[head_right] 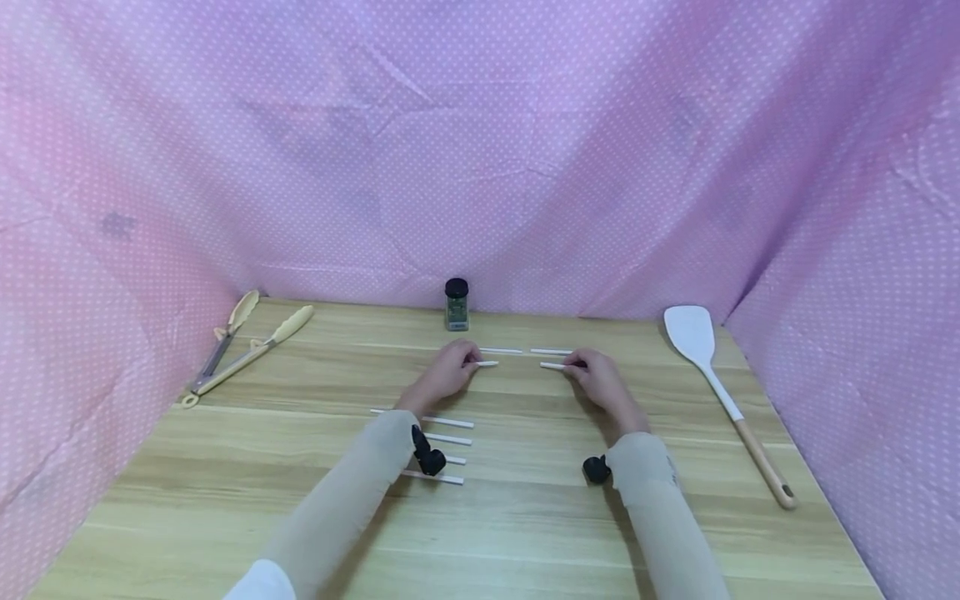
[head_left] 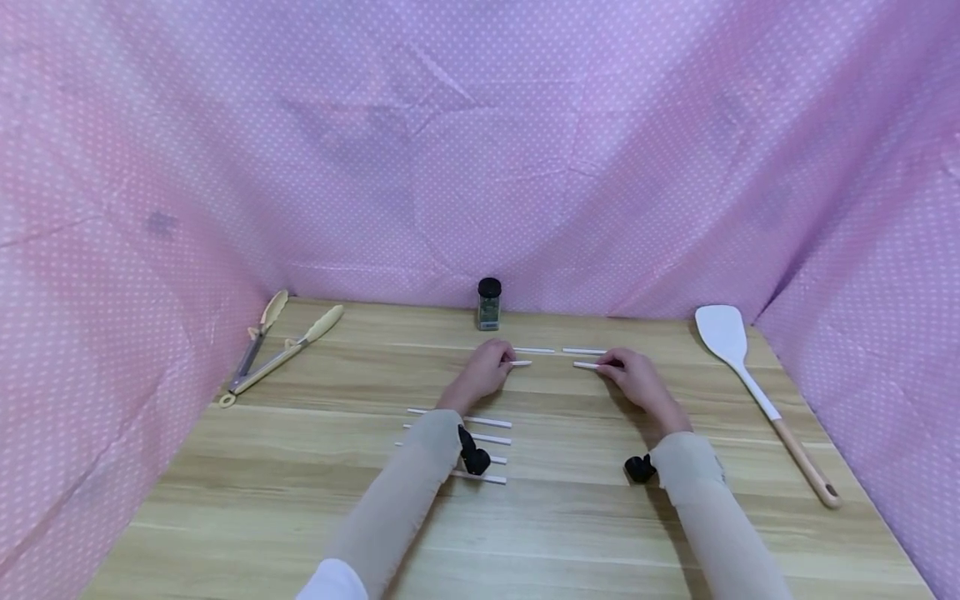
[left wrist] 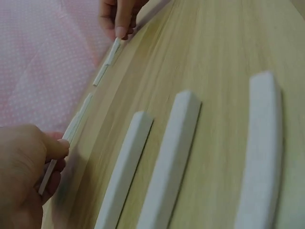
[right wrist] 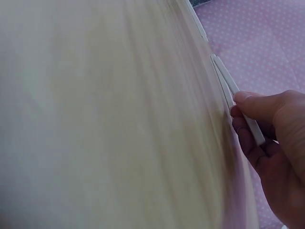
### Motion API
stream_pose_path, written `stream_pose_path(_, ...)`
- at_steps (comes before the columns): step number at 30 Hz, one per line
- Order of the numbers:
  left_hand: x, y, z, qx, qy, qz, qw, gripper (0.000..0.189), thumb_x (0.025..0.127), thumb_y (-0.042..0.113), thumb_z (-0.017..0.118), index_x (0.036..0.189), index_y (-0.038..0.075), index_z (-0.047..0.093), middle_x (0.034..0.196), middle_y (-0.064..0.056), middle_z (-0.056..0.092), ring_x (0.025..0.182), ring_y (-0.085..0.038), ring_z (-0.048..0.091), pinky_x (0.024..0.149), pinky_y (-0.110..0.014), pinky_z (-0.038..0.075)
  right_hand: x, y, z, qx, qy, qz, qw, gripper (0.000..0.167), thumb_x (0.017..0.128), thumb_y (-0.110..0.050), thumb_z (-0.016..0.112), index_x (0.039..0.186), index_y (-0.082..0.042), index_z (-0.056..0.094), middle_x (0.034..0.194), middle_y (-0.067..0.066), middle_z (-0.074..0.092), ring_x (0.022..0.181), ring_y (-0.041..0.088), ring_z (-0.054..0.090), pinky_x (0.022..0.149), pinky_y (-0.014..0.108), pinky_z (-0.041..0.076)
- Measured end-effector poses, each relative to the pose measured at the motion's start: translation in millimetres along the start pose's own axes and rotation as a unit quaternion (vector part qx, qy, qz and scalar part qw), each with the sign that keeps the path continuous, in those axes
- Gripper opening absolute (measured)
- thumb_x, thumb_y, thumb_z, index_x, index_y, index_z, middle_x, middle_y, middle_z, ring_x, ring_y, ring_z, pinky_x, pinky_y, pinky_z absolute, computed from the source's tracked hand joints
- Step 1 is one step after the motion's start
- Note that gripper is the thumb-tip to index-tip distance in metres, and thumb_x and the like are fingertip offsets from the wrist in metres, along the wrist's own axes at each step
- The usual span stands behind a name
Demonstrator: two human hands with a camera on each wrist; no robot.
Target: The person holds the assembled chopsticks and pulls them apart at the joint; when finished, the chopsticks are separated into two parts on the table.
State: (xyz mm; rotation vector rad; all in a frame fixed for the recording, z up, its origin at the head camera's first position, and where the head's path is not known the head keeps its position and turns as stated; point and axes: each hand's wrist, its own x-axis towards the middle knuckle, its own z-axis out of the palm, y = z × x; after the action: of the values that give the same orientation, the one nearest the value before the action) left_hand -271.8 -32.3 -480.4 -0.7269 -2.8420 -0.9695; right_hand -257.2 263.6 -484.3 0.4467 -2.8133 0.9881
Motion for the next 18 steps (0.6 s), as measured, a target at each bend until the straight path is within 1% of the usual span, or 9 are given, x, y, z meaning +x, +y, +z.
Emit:
stream_pose_path(3,5.8,4.7,5.0,-0.001,0.012,-0.008,0.9999,0.005,0.086,0.001,0.064,0.090,0.003,0.066,0.087,-0.007,0.061,0.086,-0.019,0.055,0.081,-0.032,0.046,5.2,-1,3,0.007,-0.004,0.004,1.0000,0.007,0.090,-0.011,0.066,0.093,-0.007,0.070,0.093,0.012,0.070,0.086,0.023,0.059,0.079,0.039,0.046)
stream_pose_path(5,8.1,6.5,8.1,-0.001,0.011,-0.017,0.9998,0.005,0.086,0.001,0.065,0.089,0.005,0.067,0.089,-0.006,0.062,0.087,-0.019,0.056,0.083,-0.032,0.046,7.9,-2,4,0.016,-0.009,0.004,0.9998,0.008,0.090,-0.011,0.066,0.093,-0.006,0.070,0.093,0.012,0.069,0.085,0.024,0.059,0.079,0.039,0.045)
stream_pose_path(8,10.9,7.2,13.6,0.001,0.017,-0.018,0.9997,0.005,0.084,0.001,0.067,0.086,0.006,0.068,0.088,-0.006,0.063,0.087,-0.018,0.056,0.082,-0.031,0.046,10.6,-3,6,0.019,-0.005,-0.006,0.9998,0.007,0.088,-0.009,0.067,0.092,-0.005,0.071,0.092,0.012,0.069,0.086,0.024,0.060,0.080,0.039,0.046)
stream_pose_path(12,14.1,8.2,20.4,0.004,0.026,-0.020,0.9995,0.005,0.083,0.003,0.069,0.084,0.008,0.068,0.085,-0.005,0.062,0.083,-0.017,0.057,0.079,-0.027,0.046,11.8,-1,7,0.007,0.009,-0.025,0.9996,0.006,0.085,-0.007,0.070,0.089,-0.004,0.073,0.091,0.012,0.069,0.086,0.026,0.062,0.078,0.039,0.047)
stream_pose_path(14,15.6,9.7,22.3,0.001,0.023,-0.031,0.9992,0.005,0.084,0.004,0.069,0.084,0.009,0.068,0.085,-0.004,0.062,0.083,-0.016,0.056,0.078,-0.026,0.046,12.4,0,7,0.001,0.012,-0.033,0.9994,0.006,0.084,-0.006,0.071,0.089,-0.004,0.073,0.091,0.012,0.068,0.085,0.026,0.062,0.077,0.038,0.048)
stream_pose_path(18,17.8,13.3,23.9,-0.008,0.017,-0.053,0.9984,0.005,0.085,0.006,0.069,0.085,0.011,0.069,0.086,-0.002,0.060,0.083,-0.014,0.055,0.078,-0.025,0.045,15.4,2,10,0.004,0.010,-0.033,0.9994,0.006,0.084,-0.006,0.071,0.089,-0.003,0.074,0.091,0.011,0.068,0.085,0.025,0.062,0.077,0.038,0.048)
